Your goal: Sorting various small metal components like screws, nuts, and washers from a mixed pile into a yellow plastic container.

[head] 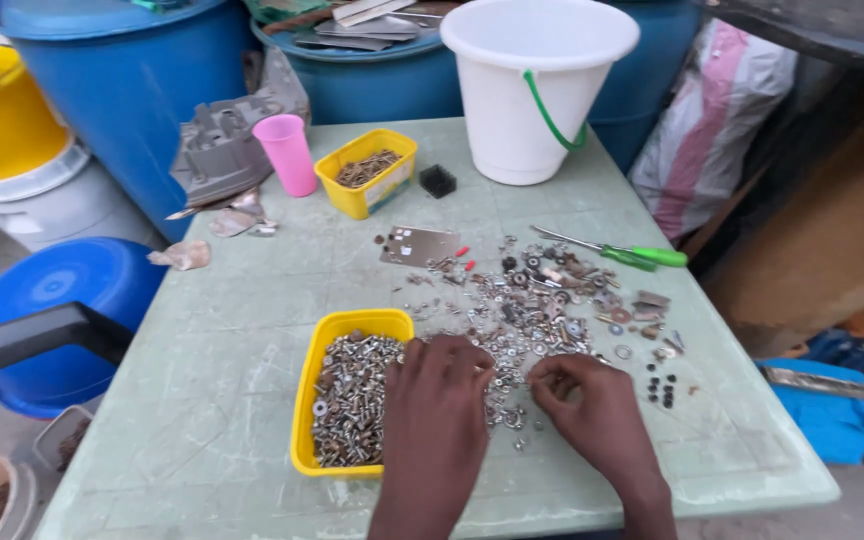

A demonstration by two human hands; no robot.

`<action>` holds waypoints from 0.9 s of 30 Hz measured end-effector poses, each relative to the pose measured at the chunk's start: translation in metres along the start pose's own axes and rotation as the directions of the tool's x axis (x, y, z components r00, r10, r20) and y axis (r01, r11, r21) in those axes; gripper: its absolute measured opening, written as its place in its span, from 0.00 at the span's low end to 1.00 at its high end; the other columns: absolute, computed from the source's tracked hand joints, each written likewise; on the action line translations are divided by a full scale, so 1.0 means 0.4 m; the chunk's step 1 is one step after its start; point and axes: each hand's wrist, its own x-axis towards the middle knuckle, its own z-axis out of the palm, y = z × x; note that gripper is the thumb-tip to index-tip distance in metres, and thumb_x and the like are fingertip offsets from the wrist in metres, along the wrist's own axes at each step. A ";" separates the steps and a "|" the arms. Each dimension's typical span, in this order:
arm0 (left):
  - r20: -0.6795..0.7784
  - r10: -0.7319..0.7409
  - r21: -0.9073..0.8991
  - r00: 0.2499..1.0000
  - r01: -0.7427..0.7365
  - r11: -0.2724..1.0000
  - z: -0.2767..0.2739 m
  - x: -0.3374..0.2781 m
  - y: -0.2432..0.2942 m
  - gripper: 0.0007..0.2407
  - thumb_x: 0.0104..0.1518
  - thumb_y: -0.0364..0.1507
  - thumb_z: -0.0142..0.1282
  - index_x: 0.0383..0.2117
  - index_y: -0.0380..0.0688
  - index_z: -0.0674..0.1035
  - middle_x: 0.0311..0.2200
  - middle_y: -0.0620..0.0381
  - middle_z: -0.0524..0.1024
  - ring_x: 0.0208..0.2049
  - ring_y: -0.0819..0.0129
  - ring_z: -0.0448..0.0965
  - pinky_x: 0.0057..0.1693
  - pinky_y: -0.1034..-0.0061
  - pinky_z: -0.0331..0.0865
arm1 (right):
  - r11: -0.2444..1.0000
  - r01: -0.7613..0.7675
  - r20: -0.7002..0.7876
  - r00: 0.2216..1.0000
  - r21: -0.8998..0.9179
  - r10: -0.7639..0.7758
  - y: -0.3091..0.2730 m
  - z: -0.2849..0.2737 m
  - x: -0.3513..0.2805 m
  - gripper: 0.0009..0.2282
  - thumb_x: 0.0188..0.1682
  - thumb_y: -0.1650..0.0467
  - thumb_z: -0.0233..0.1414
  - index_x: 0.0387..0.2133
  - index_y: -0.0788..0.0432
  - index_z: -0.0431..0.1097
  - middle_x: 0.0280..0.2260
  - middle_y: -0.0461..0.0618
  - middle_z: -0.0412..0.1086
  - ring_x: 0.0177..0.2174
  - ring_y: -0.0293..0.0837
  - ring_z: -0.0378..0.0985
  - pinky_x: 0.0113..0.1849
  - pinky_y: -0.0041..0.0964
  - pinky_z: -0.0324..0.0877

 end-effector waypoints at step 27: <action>-0.012 0.122 -0.252 0.992 -0.121 0.960 -0.114 -0.005 -0.020 0.07 0.57 0.32 0.60 0.40 0.54 0.80 0.37 0.63 0.83 0.39 0.66 0.81 0.51 0.68 0.64 | 0.811 0.322 -0.239 0.943 0.488 -0.231 -0.174 0.004 -0.083 0.03 0.43 0.79 0.58 0.29 0.64 0.74 0.28 0.50 0.72 0.27 0.37 0.67 0.32 0.28 0.62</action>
